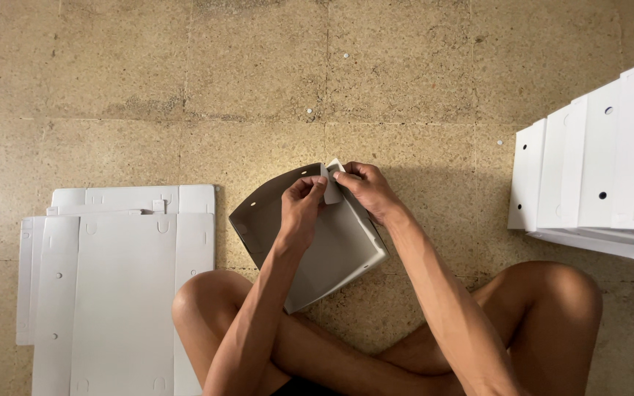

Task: The person folds white cardboard sheets by hand to assemble square boxes, then stacks the finished boxes on a pile.

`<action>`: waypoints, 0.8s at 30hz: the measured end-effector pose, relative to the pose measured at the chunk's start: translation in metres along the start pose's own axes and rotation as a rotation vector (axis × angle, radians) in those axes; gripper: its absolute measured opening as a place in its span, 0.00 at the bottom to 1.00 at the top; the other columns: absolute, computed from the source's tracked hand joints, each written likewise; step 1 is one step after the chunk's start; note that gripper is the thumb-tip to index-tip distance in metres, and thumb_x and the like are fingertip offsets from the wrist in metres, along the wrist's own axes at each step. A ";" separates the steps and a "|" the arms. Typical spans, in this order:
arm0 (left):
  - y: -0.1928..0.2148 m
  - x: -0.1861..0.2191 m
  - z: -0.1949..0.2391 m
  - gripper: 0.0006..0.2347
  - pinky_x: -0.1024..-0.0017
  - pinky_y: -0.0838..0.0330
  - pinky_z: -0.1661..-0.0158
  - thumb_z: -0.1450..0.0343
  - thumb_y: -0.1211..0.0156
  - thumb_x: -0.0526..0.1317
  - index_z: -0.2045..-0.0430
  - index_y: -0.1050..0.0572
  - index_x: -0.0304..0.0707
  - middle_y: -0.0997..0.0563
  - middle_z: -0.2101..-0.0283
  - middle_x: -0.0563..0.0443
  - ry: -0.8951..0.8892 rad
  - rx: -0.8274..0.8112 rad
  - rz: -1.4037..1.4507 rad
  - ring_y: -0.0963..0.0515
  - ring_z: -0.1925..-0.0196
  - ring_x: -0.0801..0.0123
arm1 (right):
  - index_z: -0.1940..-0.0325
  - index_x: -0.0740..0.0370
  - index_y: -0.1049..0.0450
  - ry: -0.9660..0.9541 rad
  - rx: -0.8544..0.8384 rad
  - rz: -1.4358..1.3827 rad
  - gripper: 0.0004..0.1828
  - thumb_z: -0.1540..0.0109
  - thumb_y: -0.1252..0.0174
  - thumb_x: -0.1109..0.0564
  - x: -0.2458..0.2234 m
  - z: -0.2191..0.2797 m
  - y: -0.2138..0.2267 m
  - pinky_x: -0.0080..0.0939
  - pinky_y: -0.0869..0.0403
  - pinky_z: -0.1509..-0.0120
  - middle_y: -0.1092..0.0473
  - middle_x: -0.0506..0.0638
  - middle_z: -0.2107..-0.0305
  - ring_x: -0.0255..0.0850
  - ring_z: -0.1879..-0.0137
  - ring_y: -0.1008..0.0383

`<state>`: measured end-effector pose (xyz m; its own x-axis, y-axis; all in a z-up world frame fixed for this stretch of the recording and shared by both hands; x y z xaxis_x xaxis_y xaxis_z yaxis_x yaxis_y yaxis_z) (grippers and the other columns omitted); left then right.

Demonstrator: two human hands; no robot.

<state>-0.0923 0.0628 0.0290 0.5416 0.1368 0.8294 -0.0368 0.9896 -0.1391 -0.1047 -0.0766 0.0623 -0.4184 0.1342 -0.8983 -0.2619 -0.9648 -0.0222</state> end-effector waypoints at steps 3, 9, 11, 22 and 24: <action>0.001 -0.007 -0.004 0.06 0.77 0.25 0.67 0.30 0.34 0.40 0.69 0.20 0.36 0.26 0.72 0.56 -0.014 -0.007 -0.018 0.27 0.67 0.77 | 0.69 0.55 0.21 -0.026 0.005 0.012 0.07 0.44 0.33 0.52 0.006 -0.001 0.003 0.36 0.29 0.63 0.27 0.48 0.76 0.35 0.66 0.27; -0.007 0.013 0.015 0.07 0.80 0.24 0.68 0.33 0.30 0.38 0.69 0.19 0.34 0.24 0.74 0.54 -0.037 -0.050 0.007 0.25 0.70 0.77 | 0.65 0.57 0.20 -0.003 -0.027 0.082 0.06 0.43 0.36 0.54 0.012 -0.006 -0.006 0.35 0.28 0.61 0.26 0.47 0.75 0.35 0.65 0.27; -0.007 0.010 0.012 0.07 0.80 0.23 0.69 0.33 0.29 0.38 0.69 0.19 0.34 0.24 0.74 0.53 -0.043 -0.046 0.027 0.25 0.71 0.77 | 0.64 0.58 0.20 0.014 -0.028 0.135 0.07 0.42 0.38 0.54 0.003 -0.001 -0.005 0.36 0.28 0.61 0.26 0.48 0.74 0.36 0.64 0.26; -0.020 0.018 0.035 0.07 0.67 0.18 0.62 0.31 0.32 0.38 0.63 0.16 0.36 0.15 0.68 0.41 -0.222 0.076 -0.185 0.17 0.66 0.68 | 0.71 0.48 0.16 -0.012 0.151 0.281 0.07 0.45 0.37 0.47 0.025 -0.016 -0.013 0.36 0.30 0.66 0.24 0.45 0.78 0.33 0.68 0.25; -0.019 0.011 0.033 0.07 0.71 0.18 0.67 0.33 0.32 0.39 0.64 0.15 0.42 0.15 0.72 0.44 -0.283 0.158 -0.271 0.16 0.70 0.71 | 0.73 0.49 0.17 0.000 0.159 0.294 0.09 0.45 0.36 0.46 0.010 0.000 -0.018 0.36 0.29 0.64 0.23 0.47 0.77 0.35 0.66 0.24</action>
<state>-0.1132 0.0470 0.0581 0.2986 -0.1442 0.9434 -0.0653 0.9831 0.1710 -0.1040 -0.0583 0.0539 -0.4959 -0.1443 -0.8563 -0.2629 -0.9149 0.3064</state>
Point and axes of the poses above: each hand's wrist, its own z-axis away from the middle knuckle, its own y-axis out of the back of the hand, x = y × z, the point moved 2 cm from there along -z, towards the middle knuckle
